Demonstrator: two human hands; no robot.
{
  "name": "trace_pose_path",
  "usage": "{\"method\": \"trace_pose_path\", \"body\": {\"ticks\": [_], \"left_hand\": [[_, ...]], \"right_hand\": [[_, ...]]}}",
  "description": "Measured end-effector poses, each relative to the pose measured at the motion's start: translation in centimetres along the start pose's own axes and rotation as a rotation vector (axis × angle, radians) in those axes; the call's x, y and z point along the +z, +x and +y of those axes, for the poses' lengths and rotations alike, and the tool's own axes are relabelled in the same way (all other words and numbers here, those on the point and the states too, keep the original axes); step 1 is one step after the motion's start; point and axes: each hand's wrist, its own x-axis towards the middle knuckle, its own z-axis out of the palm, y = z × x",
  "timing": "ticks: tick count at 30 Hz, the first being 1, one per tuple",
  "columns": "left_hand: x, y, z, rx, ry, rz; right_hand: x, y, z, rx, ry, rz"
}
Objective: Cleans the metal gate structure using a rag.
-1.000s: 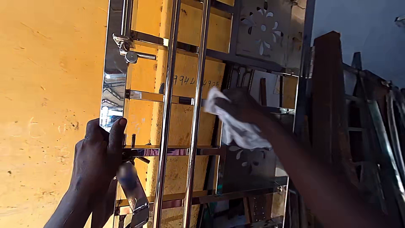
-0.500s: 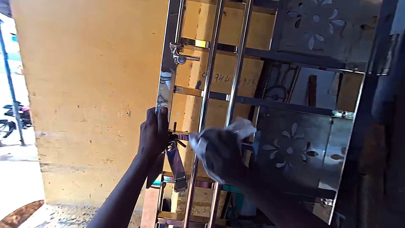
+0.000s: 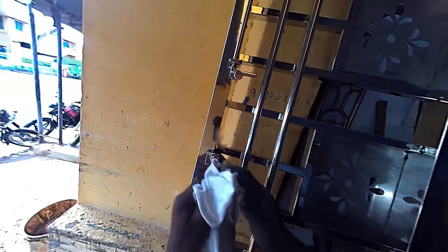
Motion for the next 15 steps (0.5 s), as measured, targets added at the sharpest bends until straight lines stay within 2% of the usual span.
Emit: {"method": "trace_pose_path", "body": {"ticks": [1, 3, 5, 7, 9, 11, 15], "left_hand": [[-1.4, 1.9, -0.5, 0.035, 0.069, 0.096], [-3.7, 6.6, -1.3, 0.066, 0.274, 0.227], [-3.6, 10.4, -1.8, -0.023, 0.355, 0.125], [-1.2, 12.8, -2.8, -0.118, 0.384, -0.138], [0.5, 13.9, -3.4, -0.141, 0.426, -0.273], [1.0, 15.2, -3.4, -0.209, 0.37, -0.279], [2.6, 20.0, -2.9, -0.325, 0.052, -0.304]], "right_hand": [[-1.5, 0.5, 0.4, -0.016, -0.139, 0.022], [-5.8, 2.0, 1.6, -0.075, -0.576, 0.194], [-10.4, 4.1, 3.4, -0.026, -0.945, 0.362], [-13.7, 6.1, 5.6, 0.14, -1.148, 0.428], [-14.9, 7.2, 7.0, 0.25, -1.25, 0.415], [-14.7, 8.1, 6.9, 0.251, -1.238, 0.404], [-13.9, 9.6, 5.7, 0.291, -1.161, 0.425]]}}
